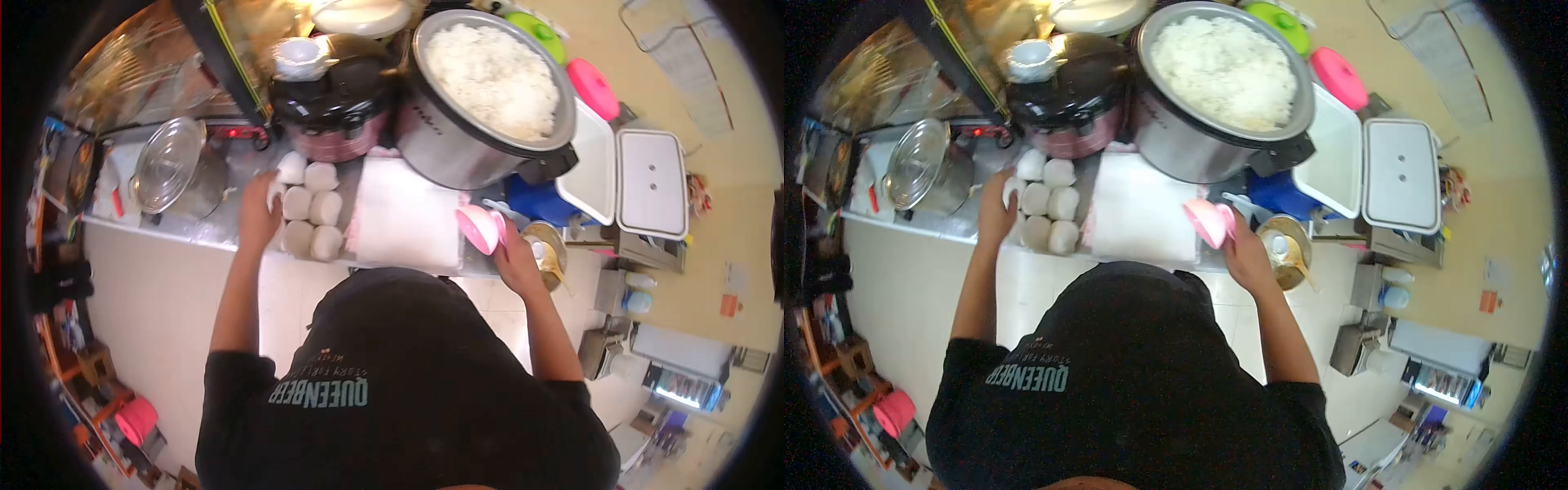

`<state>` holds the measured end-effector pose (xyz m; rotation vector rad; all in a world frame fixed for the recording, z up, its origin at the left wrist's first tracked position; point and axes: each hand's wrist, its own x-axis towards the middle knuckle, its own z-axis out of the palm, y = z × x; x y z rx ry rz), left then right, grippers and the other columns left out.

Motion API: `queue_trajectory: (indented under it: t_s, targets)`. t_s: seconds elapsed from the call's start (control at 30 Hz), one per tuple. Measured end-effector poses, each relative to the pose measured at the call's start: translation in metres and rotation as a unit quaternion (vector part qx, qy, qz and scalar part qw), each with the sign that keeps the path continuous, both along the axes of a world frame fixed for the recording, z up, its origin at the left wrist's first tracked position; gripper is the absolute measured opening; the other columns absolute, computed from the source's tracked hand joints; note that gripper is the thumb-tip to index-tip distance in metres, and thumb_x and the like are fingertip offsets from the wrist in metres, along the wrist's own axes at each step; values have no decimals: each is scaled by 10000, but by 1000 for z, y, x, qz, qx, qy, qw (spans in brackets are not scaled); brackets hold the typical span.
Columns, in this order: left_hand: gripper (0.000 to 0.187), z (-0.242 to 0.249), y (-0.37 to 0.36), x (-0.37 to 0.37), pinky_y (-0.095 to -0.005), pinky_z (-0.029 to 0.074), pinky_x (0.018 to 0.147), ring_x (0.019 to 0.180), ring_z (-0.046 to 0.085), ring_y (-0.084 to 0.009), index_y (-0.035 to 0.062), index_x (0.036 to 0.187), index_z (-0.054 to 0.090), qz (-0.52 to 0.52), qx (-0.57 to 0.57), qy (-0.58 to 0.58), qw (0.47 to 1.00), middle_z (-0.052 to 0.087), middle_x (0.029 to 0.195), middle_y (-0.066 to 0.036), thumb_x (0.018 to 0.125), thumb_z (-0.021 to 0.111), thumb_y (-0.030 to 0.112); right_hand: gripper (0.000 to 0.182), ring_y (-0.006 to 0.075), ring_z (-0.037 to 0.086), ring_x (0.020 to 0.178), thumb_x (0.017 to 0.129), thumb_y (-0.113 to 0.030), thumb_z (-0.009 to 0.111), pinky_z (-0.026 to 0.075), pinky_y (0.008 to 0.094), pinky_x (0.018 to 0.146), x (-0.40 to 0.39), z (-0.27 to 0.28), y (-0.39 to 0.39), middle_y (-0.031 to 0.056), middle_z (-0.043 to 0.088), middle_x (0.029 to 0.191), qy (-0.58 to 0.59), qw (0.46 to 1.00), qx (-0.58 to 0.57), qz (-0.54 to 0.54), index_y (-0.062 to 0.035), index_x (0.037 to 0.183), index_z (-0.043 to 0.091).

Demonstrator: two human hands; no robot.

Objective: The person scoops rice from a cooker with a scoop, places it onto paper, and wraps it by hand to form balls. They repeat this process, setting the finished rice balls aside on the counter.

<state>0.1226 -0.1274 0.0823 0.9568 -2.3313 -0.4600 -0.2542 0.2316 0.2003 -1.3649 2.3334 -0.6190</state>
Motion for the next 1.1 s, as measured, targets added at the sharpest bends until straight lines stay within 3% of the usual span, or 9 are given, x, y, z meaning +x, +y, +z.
queue_trajectory:
  t_s: [0.1, 0.13, 0.2, 0.3, 0.4, 0.63, 0.77, 0.97, 1.1]
  targets:
    - [463, -16, 78, -74, -457, 443, 1125, 1324, 568, -386, 37, 1381, 595, -186, 236, 20, 954, 617, 1401, -209, 921, 648, 34, 597, 527, 627, 1117, 962, -9, 514, 508, 557, 936, -11, 75, -48, 346, 634, 1227, 30, 999, -11, 25, -43, 1531, 336]
    - [472, -22, 99, -100, -459, 434, 1149, 1362, 544, -385, 38, 1417, 578, -279, 220, -24, 934, 579, 1472, -202, 954, 653, 92, 521, 534, 656, 940, 970, -44, 525, 508, 617, 800, -25, 99, -78, 357, 664, 1052, 137, 971, -145, 132, -12, 1466, 371]
    - [504, -55, 139, -138, -492, 379, 1199, 1447, 454, -426, 34, 1462, 544, -365, 180, -17, 913, 477, 1568, -236, 991, 653, 179, 409, 521, 674, 876, 972, -96, 539, 518, 615, 773, -64, 121, -133, 310, 698, 962, 192, 974, -86, 86, -8, 1357, 432]
    - [636, -92, 167, -156, -530, 146, 1290, 1596, 182, -375, 62, 1594, 377, -321, 161, -178, 916, 250, 1701, -218, 1056, 531, 366, 294, 447, 736, 901, 1004, -190, 527, 571, 575, 784, -131, 103, -237, 276, 734, 948, 311, 949, 51, 23, -10, 1237, 535]
    - [663, -85, 167, -160, -530, 93, 1300, 1616, 118, -343, 74, 1621, 330, -314, 140, -202, 917, 197, 1724, -197, 1065, 493, 397, 270, 408, 751, 949, 1011, -190, 508, 594, 535, 806, -145, 70, -296, 228, 755, 994, 332, 935, 112, 52, -11, 1198, 585]
    - [652, -73, 168, -164, -519, 122, 1301, 1605, 168, -338, 85, 1616, 350, -291, 81, -204, 931, 245, 1712, -187, 1064, 479, 408, 270, 357, 736, 1063, 1024, -196, 484, 590, 501, 847, -116, 61, -281, 185, 743, 1155, 286, 921, 199, 173, -73, 1181, 666]
    - [641, -77, 172, -162, -517, 135, 1300, 1597, 199, -335, 95, 1609, 369, -278, 73, -191, 939, 277, 1702, -178, 1063, 475, 415, 260, 362, 733, 1045, 943, -141, 609, 576, 483, 863, -116, 71, -274, 183, 746, 1142, 258, 907, 275, 188, -66, 1175, 700]
    - [641, -84, 172, -165, -524, 160, 1293, 1590, 226, -332, 121, 1608, 380, -269, 65, -179, 944, 298, 1696, -165, 1055, 485, 428, 323, 356, 750, 917, 827, -130, 690, 569, 469, 761, -162, 89, -262, 221, 765, 995, 233, 852, 319, 344, -28, 1128, 747]
    - [652, -87, 170, -165, -526, 160, 1291, 1596, 210, -328, 121, 1607, 383, -276, 67, -187, 940, 272, 1707, -162, 1048, 496, 437, 339, 290, 717, 941, 888, -188, 700, 564, 418, 779, -185, 120, -257, 181, 750, 1049, 108, 878, 346, 314, -28, 1187, 695]
